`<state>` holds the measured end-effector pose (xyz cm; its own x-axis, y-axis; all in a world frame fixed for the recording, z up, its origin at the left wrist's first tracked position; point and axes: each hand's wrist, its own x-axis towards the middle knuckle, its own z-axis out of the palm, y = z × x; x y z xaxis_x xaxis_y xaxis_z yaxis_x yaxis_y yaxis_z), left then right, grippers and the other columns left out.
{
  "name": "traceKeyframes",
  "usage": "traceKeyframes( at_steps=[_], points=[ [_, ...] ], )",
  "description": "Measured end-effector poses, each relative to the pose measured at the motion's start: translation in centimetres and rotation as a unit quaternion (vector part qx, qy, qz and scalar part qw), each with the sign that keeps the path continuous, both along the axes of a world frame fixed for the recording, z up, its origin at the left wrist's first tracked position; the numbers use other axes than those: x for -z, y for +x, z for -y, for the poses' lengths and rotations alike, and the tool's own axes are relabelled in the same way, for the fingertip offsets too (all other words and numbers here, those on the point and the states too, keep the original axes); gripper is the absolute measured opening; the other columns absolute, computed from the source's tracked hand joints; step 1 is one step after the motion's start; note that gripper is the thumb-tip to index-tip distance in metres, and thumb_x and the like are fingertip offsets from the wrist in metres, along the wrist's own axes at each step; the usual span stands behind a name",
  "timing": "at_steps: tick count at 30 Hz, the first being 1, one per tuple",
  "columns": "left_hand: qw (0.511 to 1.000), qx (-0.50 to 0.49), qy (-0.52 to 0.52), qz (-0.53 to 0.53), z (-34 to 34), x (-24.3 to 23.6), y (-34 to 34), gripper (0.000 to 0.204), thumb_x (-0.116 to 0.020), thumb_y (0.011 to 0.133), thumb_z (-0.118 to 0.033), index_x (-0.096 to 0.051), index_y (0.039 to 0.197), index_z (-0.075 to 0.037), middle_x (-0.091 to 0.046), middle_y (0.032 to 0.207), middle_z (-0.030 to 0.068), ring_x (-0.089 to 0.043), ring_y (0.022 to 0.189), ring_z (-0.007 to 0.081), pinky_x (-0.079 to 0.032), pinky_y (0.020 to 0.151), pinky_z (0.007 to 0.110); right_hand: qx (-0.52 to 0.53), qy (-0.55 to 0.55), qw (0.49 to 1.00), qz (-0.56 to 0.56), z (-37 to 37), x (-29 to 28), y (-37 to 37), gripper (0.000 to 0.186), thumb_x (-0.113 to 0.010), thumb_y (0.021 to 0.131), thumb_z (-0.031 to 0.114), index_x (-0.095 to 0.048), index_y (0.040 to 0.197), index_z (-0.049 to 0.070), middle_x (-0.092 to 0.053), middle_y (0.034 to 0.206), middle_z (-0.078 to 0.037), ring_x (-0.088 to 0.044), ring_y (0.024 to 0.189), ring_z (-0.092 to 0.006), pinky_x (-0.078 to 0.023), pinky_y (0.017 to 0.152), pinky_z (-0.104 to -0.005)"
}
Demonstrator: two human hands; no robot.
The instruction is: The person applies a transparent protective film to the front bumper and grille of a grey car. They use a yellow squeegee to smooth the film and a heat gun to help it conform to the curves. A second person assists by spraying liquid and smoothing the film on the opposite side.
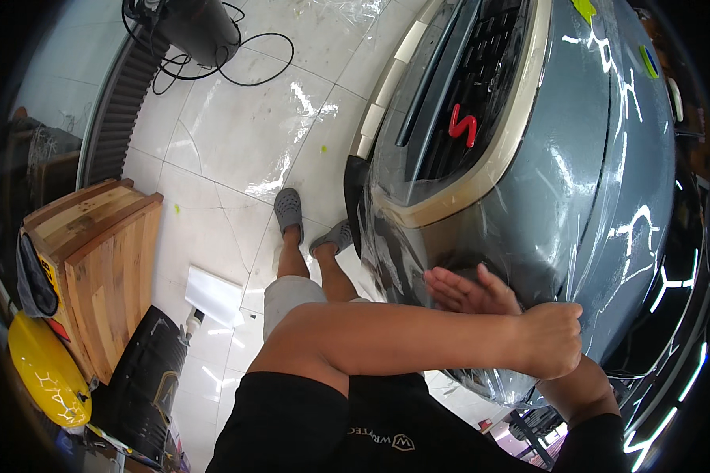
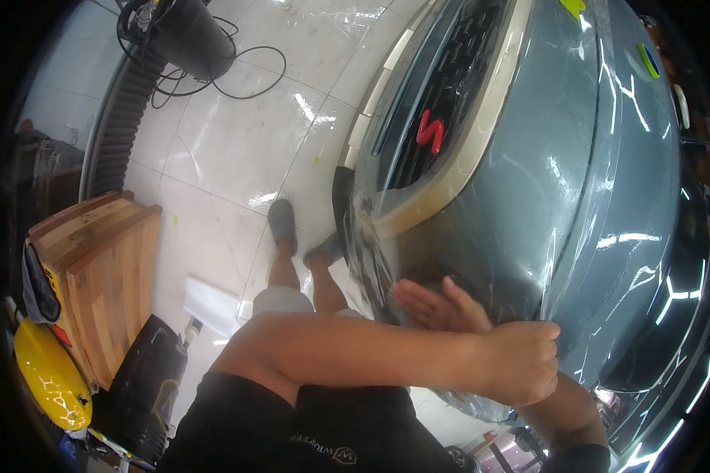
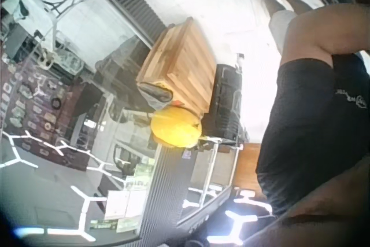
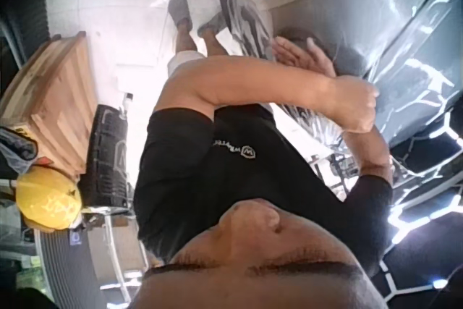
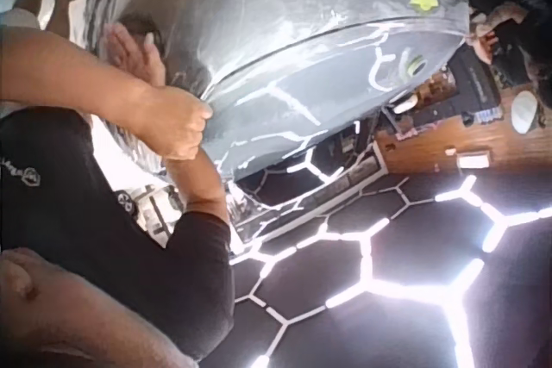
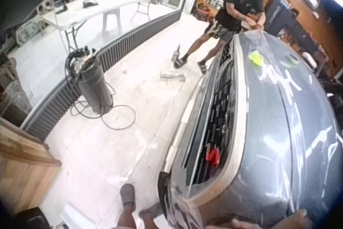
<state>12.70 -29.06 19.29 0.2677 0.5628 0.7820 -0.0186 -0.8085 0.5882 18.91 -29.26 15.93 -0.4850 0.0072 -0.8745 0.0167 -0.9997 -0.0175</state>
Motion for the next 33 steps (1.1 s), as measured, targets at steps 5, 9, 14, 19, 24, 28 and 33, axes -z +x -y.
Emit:
traceKeyframes(
  at_steps=[5,9,14,19,24,28,33],
  points=[
    [1.0,0.014,0.002,0.011,0.0,0.0,0.4,0.014,-0.058,0.068,-0.02,-0.06,0.057,-0.012,-0.06,0.056,0.0023,-0.056,0.053,0.0173,-0.036,0.063,0.032,0.007,-0.008,1.0,0.013,0.2,-0.6,-0.7,0.071,-0.043,0.09,0.058,-0.032,0.143,0.01,-0.029,0.149,-0.002,-0.022,0.138,-0.018,-0.018,0.113,-0.0396],
    [1.0,-0.002,0.009,0.011,0.2,-0.2,0.9,0.015,-0.058,0.068,-0.021,-0.059,0.057,-0.012,-0.059,0.054,0.0017,-0.055,0.052,0.0174,-0.036,0.062,0.032,0.033,-0.016,0.999,0.008,0.7,0.1,0.0,0.072,-0.042,0.091,0.057,-0.029,0.144,0.01,-0.025,0.151,-0.001,-0.014,0.141,-0.0177,-0.016,0.114,-0.0403],
    [1.0,-0.013,0.024,-0.004,0.3,-0.2,1.4,0.014,-0.058,0.069,-0.021,-0.059,0.057,-0.014,-0.059,0.054,0.0009,-0.055,0.052,0.0165,-0.036,0.06,0.033,-0.005,-0.028,1.0,-0.001,0.4,0.2,-0.1,0.074,-0.042,0.091,0.058,-0.027,0.145,0.01,-0.022,0.152,-0.002,-0.01,0.142,-0.0185,-0.011,0.115,-0.0409],
    [0.999,-0.006,0.027,0.035,0.9,-0.3,1.9,0.013,-0.06,0.066,-0.023,-0.059,0.055,-0.017,-0.058,0.053,-0.0021,-0.055,0.051,0.0153,-0.035,0.058,0.033,-0.031,0.044,0.996,0.074,0.2,4.1,-2.2,0.074,-0.038,0.089,0.061,-0.032,0.143,0.01,-0.031,0.148,-0.005,-0.018,0.14,-0.0201,-0.013,0.114,-0.041],
    [0.998,-0.028,0.053,-0.014,0.5,0.0,1.3,0.013,-0.06,0.066,-0.025,-0.06,0.054,-0.018,-0.059,0.054,-0.0036,-0.056,0.051,0.0147,-0.036,0.058,0.032,-0.063,0.008,0.998,0.005,0.2,5.6,-2.3,0.084,-0.033,0.088,0.065,-0.019,0.147,0.006,-0.014,0.155,-0.01,-0.005,0.143,-0.0213,0.002,0.114,-0.0428],
    [0.999,0.002,0.047,-0.023,0.2,-0.3,0.9,0.012,-0.06,0.066,-0.024,-0.063,0.057,-0.018,-0.062,0.057,-0.0027,-0.058,0.053,0.0145,-0.037,0.059,0.032,-0.101,0.017,0.994,0.024,0.1,5.5,-3.0,0.085,-0.033,0.087,0.066,-0.021,0.146,0.006,-0.018,0.153,-0.011,-0.01,0.143,-0.0222,0.001,0.114,-0.0436],
    [0.999,-0.016,0.048,-0.017,0.4,-0.4,1.5,0.012,-0.06,0.066,-0.024,-0.064,0.057,-0.017,-0.062,0.057,-0.0019,-0.059,0.054,0.0151,-0.038,0.06,0.033,-0.068,0.008,0.996,0.054,0.1,4.8,-3.4,0.082,-0.034,0.088,0.065,-0.024,0.146,0.009,-0.02,0.153,-0.009,-0.011,0.143,-0.0216,-0.002,0.115,-0.0426]
  ],
)
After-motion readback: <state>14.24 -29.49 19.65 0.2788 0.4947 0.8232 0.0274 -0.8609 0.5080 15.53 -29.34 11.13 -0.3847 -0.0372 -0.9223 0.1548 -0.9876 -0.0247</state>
